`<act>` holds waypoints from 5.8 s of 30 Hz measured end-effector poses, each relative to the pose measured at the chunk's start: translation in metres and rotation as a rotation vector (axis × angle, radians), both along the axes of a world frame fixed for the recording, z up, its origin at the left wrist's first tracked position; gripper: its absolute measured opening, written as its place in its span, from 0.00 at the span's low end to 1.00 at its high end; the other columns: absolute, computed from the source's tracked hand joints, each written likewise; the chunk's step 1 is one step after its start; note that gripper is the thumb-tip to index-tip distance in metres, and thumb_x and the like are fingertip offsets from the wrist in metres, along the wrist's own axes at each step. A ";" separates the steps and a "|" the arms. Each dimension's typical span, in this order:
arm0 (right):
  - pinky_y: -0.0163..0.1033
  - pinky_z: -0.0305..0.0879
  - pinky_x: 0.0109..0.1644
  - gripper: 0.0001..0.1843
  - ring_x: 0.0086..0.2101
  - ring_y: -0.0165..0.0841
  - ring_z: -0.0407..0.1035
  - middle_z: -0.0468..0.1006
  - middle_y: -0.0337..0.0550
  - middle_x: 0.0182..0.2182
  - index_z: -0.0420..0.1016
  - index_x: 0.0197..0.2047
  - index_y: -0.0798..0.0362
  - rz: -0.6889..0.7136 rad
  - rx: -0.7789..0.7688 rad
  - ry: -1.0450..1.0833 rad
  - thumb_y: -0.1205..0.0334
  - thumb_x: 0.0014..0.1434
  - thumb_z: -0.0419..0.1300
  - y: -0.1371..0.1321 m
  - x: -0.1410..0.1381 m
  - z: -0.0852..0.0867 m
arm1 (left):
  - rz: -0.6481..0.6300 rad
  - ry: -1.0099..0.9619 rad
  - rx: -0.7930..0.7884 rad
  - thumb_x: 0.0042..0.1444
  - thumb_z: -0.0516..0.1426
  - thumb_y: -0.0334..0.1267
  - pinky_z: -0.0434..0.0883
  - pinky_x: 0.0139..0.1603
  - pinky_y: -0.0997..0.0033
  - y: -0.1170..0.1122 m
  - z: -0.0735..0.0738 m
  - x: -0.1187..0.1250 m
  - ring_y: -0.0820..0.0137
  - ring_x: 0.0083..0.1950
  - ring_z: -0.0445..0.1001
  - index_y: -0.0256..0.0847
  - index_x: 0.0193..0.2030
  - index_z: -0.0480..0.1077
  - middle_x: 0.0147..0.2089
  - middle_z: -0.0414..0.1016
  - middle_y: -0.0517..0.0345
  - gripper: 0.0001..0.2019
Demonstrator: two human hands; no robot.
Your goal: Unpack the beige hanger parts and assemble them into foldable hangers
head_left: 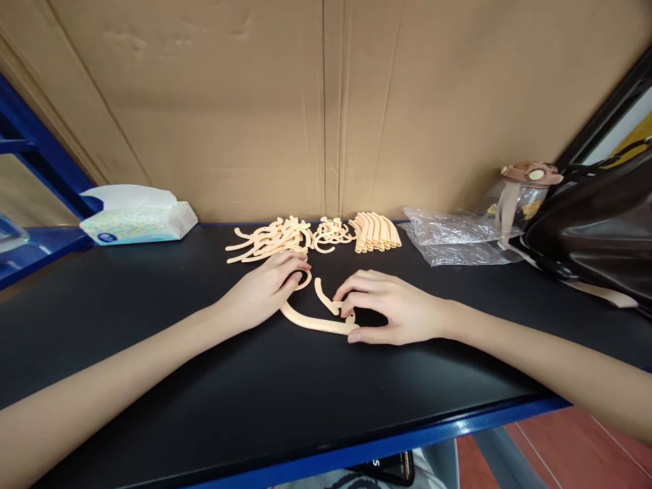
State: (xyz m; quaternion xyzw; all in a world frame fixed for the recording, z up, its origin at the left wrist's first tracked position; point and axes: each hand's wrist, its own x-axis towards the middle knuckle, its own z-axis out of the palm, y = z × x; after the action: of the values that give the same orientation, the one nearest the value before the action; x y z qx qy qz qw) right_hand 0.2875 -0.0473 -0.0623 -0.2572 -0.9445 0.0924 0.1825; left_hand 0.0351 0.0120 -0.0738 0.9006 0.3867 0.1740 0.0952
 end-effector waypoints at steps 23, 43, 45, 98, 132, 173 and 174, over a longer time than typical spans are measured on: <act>0.44 0.63 0.53 0.19 0.47 0.34 0.64 0.72 0.45 0.47 0.66 0.49 0.51 -0.089 0.111 0.030 0.77 0.56 0.49 0.005 0.001 -0.009 | -0.074 -0.154 0.048 0.63 0.45 0.36 0.58 0.65 0.55 0.011 -0.004 0.000 0.65 0.63 0.61 0.44 0.55 0.64 0.59 0.66 0.54 0.16; 0.42 0.59 0.49 0.11 0.37 0.32 0.68 0.76 0.39 0.34 0.68 0.46 0.53 -0.377 0.124 0.106 0.69 0.60 0.53 0.011 0.003 -0.012 | -0.219 -0.015 0.061 0.59 0.52 0.38 0.56 0.66 0.52 -0.006 0.005 0.005 0.62 0.66 0.56 0.44 0.60 0.58 0.62 0.61 0.52 0.22; 0.42 0.59 0.49 0.09 0.38 0.33 0.68 0.76 0.40 0.35 0.68 0.46 0.53 -0.375 0.116 0.113 0.66 0.62 0.53 0.010 0.003 -0.011 | -0.232 -0.003 0.059 0.58 0.54 0.40 0.55 0.67 0.53 -0.007 0.005 0.005 0.62 0.66 0.54 0.44 0.61 0.56 0.63 0.60 0.52 0.23; 0.35 0.59 0.33 0.15 0.26 0.26 0.63 0.68 0.35 0.23 0.68 0.35 0.55 -0.176 -0.758 0.497 0.50 0.61 0.56 0.018 0.004 -0.012 | -0.246 0.123 0.413 0.56 0.57 0.48 0.62 0.59 0.62 -0.020 0.018 0.008 0.60 0.59 0.64 0.39 0.61 0.57 0.59 0.66 0.49 0.28; 0.35 0.57 0.35 0.04 0.29 0.27 0.57 0.60 0.34 0.29 0.60 0.42 0.49 -0.301 -0.514 0.451 0.59 0.64 0.49 0.025 0.014 -0.019 | -0.040 0.426 -0.086 0.54 0.56 0.50 0.63 0.56 0.62 0.013 0.056 -0.040 0.56 0.62 0.60 0.43 0.59 0.64 0.61 0.64 0.51 0.27; 0.33 0.55 0.31 0.09 0.25 0.25 0.55 0.63 0.32 0.26 0.63 0.42 0.50 -0.273 -0.497 0.319 0.57 0.60 0.56 0.024 0.013 -0.016 | 0.408 0.114 0.151 0.58 0.50 0.53 0.64 0.33 0.66 0.035 0.026 -0.031 0.61 0.40 0.71 0.44 0.35 0.71 0.37 0.73 0.54 0.16; 0.33 0.54 0.31 0.09 0.25 0.25 0.55 0.64 0.32 0.26 0.63 0.42 0.50 -0.274 -0.495 0.314 0.57 0.60 0.56 0.023 0.013 -0.016 | 0.429 0.104 0.129 0.58 0.50 0.53 0.63 0.31 0.67 0.035 0.026 -0.030 0.62 0.37 0.71 0.44 0.35 0.72 0.35 0.72 0.55 0.17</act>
State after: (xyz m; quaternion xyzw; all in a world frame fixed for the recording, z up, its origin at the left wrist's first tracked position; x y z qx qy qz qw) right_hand 0.3004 -0.0239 -0.0779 -0.4011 -0.8103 0.3324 0.2684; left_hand 0.0047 0.0471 -0.0473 0.8098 0.5617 0.1680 -0.0217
